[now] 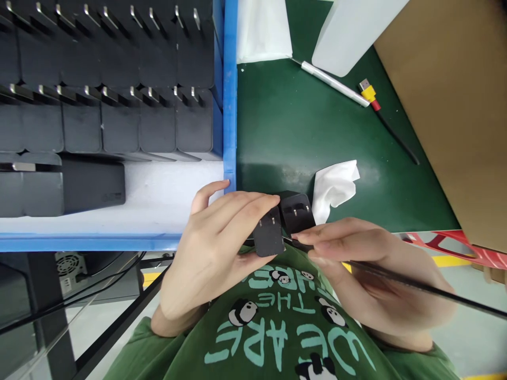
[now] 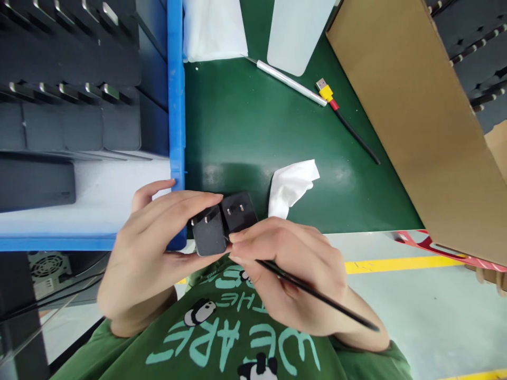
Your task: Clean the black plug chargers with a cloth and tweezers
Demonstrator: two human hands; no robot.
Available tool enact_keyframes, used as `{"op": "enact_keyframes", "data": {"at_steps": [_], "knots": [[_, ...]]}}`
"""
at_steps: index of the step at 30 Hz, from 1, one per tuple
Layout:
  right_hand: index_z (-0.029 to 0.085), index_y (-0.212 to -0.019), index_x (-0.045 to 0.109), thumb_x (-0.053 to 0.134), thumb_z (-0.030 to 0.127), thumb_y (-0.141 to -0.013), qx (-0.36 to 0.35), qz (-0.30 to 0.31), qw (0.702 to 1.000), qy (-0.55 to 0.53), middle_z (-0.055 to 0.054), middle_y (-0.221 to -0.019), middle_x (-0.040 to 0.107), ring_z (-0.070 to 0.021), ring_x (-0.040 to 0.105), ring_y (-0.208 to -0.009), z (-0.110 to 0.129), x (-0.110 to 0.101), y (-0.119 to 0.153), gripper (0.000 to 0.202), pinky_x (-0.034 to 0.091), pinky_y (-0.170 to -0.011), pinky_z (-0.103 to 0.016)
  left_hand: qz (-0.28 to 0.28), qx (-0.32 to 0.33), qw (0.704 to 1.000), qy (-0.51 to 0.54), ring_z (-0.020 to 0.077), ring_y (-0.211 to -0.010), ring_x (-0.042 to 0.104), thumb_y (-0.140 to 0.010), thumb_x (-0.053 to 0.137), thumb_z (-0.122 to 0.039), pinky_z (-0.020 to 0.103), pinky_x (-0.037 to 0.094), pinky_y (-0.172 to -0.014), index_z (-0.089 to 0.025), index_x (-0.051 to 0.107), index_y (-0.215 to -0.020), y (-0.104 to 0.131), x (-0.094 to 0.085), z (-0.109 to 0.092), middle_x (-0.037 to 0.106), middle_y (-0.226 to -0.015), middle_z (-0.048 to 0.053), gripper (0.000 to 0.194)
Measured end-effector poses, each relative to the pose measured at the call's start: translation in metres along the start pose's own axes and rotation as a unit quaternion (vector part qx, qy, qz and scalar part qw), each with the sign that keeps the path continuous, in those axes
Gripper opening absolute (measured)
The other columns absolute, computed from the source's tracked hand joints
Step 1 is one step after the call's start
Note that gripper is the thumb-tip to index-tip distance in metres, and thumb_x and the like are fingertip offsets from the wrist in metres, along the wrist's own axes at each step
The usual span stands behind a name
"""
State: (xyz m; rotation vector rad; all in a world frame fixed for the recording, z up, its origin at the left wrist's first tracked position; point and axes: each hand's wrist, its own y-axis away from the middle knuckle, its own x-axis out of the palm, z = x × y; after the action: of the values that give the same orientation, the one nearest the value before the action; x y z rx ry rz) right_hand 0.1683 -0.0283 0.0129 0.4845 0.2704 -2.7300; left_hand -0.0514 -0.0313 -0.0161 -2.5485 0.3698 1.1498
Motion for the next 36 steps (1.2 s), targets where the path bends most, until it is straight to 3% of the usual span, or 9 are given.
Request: {"op": "enact_keyframes", "data": {"at_steps": [5,8,12,17,21,28,36], "knots": [[0.021,-0.100,0.065,0.064,-0.005,-0.079,-0.005,0.031,0.999,0.005,-0.004,-0.096,0.077,-0.0139,0.077,-0.092,-0.001,0.000,0.000,0.034,0.065,-0.079,-0.020,0.009,0.000,1.000,-0.002,0.0234,-0.096,0.073,-0.088,0.069,-0.025,0.048,0.039,-0.111,-0.027,0.053,-0.126,0.001,0.000,0.000,0.075,-0.111,0.002,0.041],[0.022,-0.100,0.066,0.065,-0.005,-0.078,-0.003,0.001,1.000,0.003,-0.004,-0.097,0.077,-0.0142,0.077,-0.091,-0.001,0.000,-0.001,0.034,0.065,-0.078,-0.021,0.003,0.001,1.000,-0.005,0.0237,-0.095,0.073,-0.088,0.069,-0.026,0.048,0.040,-0.110,-0.029,0.053,-0.126,0.001,0.000,0.000,0.075,-0.111,0.001,0.041],[0.023,-0.099,0.066,0.064,-0.003,-0.079,-0.010,0.031,0.999,0.019,-0.003,-0.094,0.078,-0.0165,0.078,-0.089,0.000,0.000,-0.001,0.033,0.066,-0.077,-0.021,0.004,-0.003,1.000,-0.005,0.0241,-0.094,0.073,-0.089,0.068,-0.026,0.048,0.040,-0.110,-0.030,0.053,-0.126,0.001,-0.001,0.000,0.076,-0.111,0.001,0.041],[0.023,-0.101,0.066,0.065,-0.004,-0.079,0.004,0.001,1.000,0.002,-0.003,-0.097,0.077,-0.0147,0.077,-0.090,0.001,0.001,0.001,0.035,0.066,-0.077,-0.021,-0.002,0.001,1.000,-0.006,0.0238,-0.094,0.074,-0.089,0.068,-0.025,0.048,0.040,-0.110,-0.028,0.054,-0.126,0.001,0.000,0.000,0.076,-0.111,0.002,0.040],[0.022,-0.100,0.065,0.063,-0.005,-0.080,-0.009,0.040,0.999,0.015,-0.004,-0.096,0.078,-0.0151,0.077,-0.092,0.000,0.000,-0.001,0.033,0.066,-0.079,-0.021,0.004,0.000,1.000,-0.001,0.0237,-0.094,0.074,-0.090,0.068,-0.028,0.048,0.040,-0.109,-0.029,0.053,-0.126,0.001,0.000,0.000,0.076,-0.111,0.001,0.040],[0.026,-0.103,0.068,0.067,-0.006,-0.074,0.001,-0.048,0.999,-0.015,-0.002,-0.099,0.078,-0.0189,0.075,-0.086,-0.005,0.008,0.003,0.043,0.064,-0.066,-0.029,-0.003,-0.008,1.000,0.009,0.0237,-0.096,0.074,-0.090,0.067,-0.026,0.049,0.040,-0.109,-0.030,0.054,-0.125,0.000,0.000,-0.001,0.076,-0.112,0.000,0.039],[0.021,-0.104,0.069,0.068,-0.007,-0.075,0.000,-0.040,0.999,-0.001,-0.004,-0.104,0.078,-0.0167,0.075,-0.089,-0.005,0.010,0.001,0.040,0.063,-0.071,-0.028,-0.003,0.002,1.000,0.003,0.0215,-0.097,0.073,-0.088,0.071,-0.025,0.045,0.038,-0.110,-0.022,0.056,-0.123,0.000,0.000,-0.001,0.075,-0.111,0.003,0.038]]}}
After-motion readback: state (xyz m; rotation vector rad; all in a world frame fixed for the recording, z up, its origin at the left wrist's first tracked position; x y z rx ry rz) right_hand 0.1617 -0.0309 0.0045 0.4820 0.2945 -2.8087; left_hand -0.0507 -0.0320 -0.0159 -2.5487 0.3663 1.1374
